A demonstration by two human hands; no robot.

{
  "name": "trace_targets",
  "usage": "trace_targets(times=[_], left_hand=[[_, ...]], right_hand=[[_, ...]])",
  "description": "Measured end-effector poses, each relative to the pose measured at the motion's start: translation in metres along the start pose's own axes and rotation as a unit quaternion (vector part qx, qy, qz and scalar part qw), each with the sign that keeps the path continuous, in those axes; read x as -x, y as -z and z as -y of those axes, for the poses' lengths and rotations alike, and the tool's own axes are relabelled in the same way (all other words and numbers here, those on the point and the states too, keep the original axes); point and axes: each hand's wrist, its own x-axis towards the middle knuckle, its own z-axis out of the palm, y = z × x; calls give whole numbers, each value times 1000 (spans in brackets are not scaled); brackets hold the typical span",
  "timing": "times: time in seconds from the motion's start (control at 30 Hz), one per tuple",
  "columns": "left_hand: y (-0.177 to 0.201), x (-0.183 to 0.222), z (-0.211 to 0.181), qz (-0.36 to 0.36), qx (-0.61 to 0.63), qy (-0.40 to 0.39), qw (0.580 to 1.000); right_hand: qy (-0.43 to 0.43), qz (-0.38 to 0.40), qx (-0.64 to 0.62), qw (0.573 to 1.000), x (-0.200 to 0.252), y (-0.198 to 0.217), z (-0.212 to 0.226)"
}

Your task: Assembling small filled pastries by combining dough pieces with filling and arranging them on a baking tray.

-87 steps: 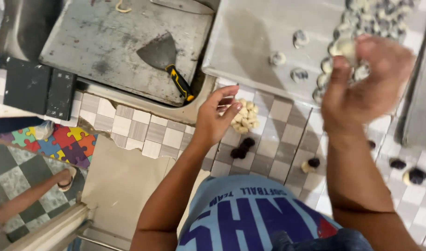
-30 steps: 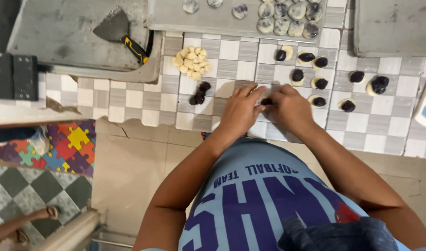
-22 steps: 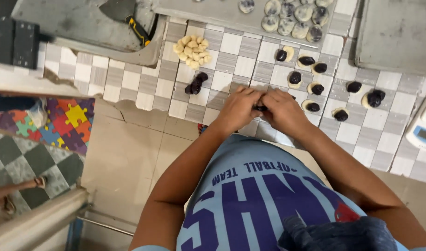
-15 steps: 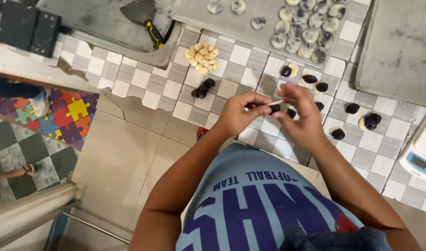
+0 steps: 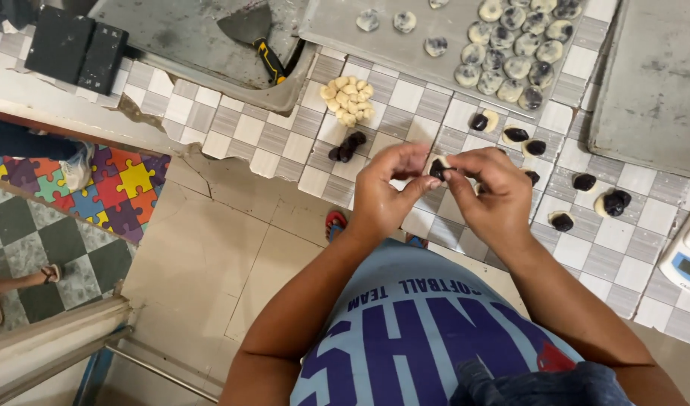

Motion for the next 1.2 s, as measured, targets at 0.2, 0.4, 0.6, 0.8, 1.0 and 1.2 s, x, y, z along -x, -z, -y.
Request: trace_targets(times=[0.2, 0.4, 0.6, 0.8, 1.0, 1.2], left_hand=[[16, -1, 2, 20, 96, 2, 995], [31, -4, -1, 22, -5, -41, 999], [49, -20, 7, 58, 77, -30, 995], [52, -27, 20, 38, 182, -12, 983], [56, -29, 10, 98, 91, -24, 991], [54, -41, 14, 109, 65, -29, 991]], right_hand=[[-74, 7, -92, 993, -3, -17, 7], [-39, 16, 40, 998, -20, -25, 23], [131, 42, 250, 958, -10, -47, 25], [-89, 37, -19, 995, -18, -43, 34], [-186, -21, -17, 982, -16, -48, 11], [10, 27, 199, 980, -26, -55, 35]])
